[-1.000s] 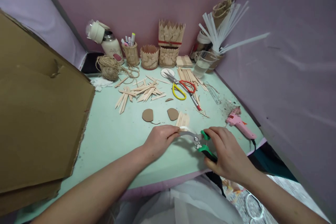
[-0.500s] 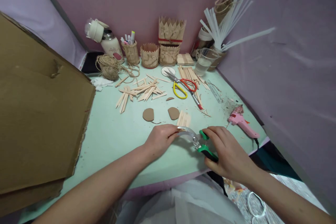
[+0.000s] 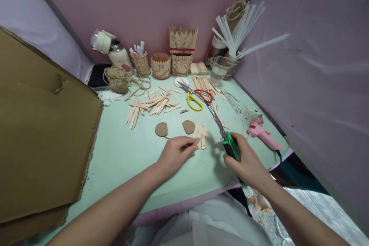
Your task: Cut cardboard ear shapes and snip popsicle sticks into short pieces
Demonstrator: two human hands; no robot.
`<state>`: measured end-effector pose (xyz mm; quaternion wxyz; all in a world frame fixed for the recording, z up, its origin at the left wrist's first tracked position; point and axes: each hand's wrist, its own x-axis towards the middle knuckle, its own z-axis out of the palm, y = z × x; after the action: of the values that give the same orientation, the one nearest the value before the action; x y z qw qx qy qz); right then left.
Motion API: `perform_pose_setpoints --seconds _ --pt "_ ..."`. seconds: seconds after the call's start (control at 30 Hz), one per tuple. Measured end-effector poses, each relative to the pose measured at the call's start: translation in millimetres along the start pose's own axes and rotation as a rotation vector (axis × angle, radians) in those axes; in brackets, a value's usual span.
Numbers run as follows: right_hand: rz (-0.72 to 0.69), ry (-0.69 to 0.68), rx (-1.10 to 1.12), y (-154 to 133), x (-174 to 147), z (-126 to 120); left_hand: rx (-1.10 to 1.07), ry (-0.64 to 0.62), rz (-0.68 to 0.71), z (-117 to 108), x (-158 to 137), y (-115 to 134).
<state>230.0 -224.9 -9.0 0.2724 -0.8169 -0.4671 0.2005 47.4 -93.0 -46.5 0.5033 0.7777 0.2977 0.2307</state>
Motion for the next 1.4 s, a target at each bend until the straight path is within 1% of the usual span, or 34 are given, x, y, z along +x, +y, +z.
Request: perform_pose_setpoints --seconds 0.03,0.13,0.17,0.2,0.23,0.3,0.33,0.4,0.47,0.5,0.57,0.6,0.63,0.7,0.73,0.8,0.9,0.97,1.0,1.07,1.13,1.17,1.2,1.27,1.33,1.4 --pt "0.005 -0.031 0.054 -2 -1 0 -0.064 -0.018 -0.049 0 1 1" --pt "-0.021 -0.192 0.294 -11 -3 -1 -0.262 -0.104 -0.158 1 1 4" --pt "-0.035 -0.205 0.334 -13 -3 -1 -0.328 -0.135 -0.186 2 0 6" --pt "-0.047 -0.172 0.315 -15 -1 -1 -0.392 -0.164 -0.211 2 0 7" --pt "-0.054 -0.097 0.229 -14 3 0 -0.448 -0.187 -0.233 2 0 8" --pt "-0.047 0.087 -0.084 -9 14 5 -0.492 -0.183 -0.250 2 0 9" --pt "-0.041 0.140 -0.239 -5 21 9 -0.461 -0.148 -0.239 2 0 9" --pt "-0.009 0.168 -0.465 4 32 18 -0.286 -0.037 -0.171 1 -1 7" --pt "-0.013 0.205 -0.520 9 38 25 -0.052 0.072 -0.042 1 -2 5" --pt "-0.049 0.237 -0.512 9 39 28 0.050 0.106 0.030 1 -3 4" --pt "-0.162 0.273 -0.395 2 35 29 0.184 0.137 0.154 3 -4 2" --pt "-0.220 0.263 -0.285 -5 31 28 0.217 0.145 0.200 4 -5 2" --pt "-0.257 0.219 -0.138 -12 27 26 0.241 0.151 0.240 5 -5 1" --pt "-0.275 0.090 0.166 -28 19 26 0.272 0.165 0.309 7 -6 0" --pt "-0.268 0.089 0.250 -36 16 27 0.280 0.171 0.336 8 -7 0" --pt "-0.248 0.095 0.343 -47 13 33 0.287 0.172 0.366 9 -7 -1" --pt "-0.271 0.093 0.390 -52 14 41 0.259 0.167 0.353 7 -7 -1" --pt "-0.334 0.067 0.388 -51 17 39 0.210 0.147 0.311 4 -6 1" --pt "-0.373 0.046 0.376 -50 18 37 0.174 0.118 0.283 2 -4 2" --pt "-0.463 -0.007 0.342 -48 20 29 0.089 0.020 0.233 -3 -1 5" --pt "-0.555 -0.074 0.305 -45 21 22 0.017 -0.075 0.215 -7 2 7" --pt "-0.592 -0.102 0.290 -44 22 20 -0.002 -0.100 0.217 -8 3 7" --pt "-0.623 -0.125 0.279 -42 22 19 -0.004 -0.108 0.223 -9 3 7" --pt "-0.664 -0.148 0.279 -38 23 20 0.032 -0.087 0.241 -7 2 4" --pt "-0.676 -0.151 0.303 -34 24 23 0.081 -0.056 0.266 -3 0 1" --pt "-0.658 -0.144 0.329 -30 24 27 0.115 -0.022 0.298 1 -2 -1"
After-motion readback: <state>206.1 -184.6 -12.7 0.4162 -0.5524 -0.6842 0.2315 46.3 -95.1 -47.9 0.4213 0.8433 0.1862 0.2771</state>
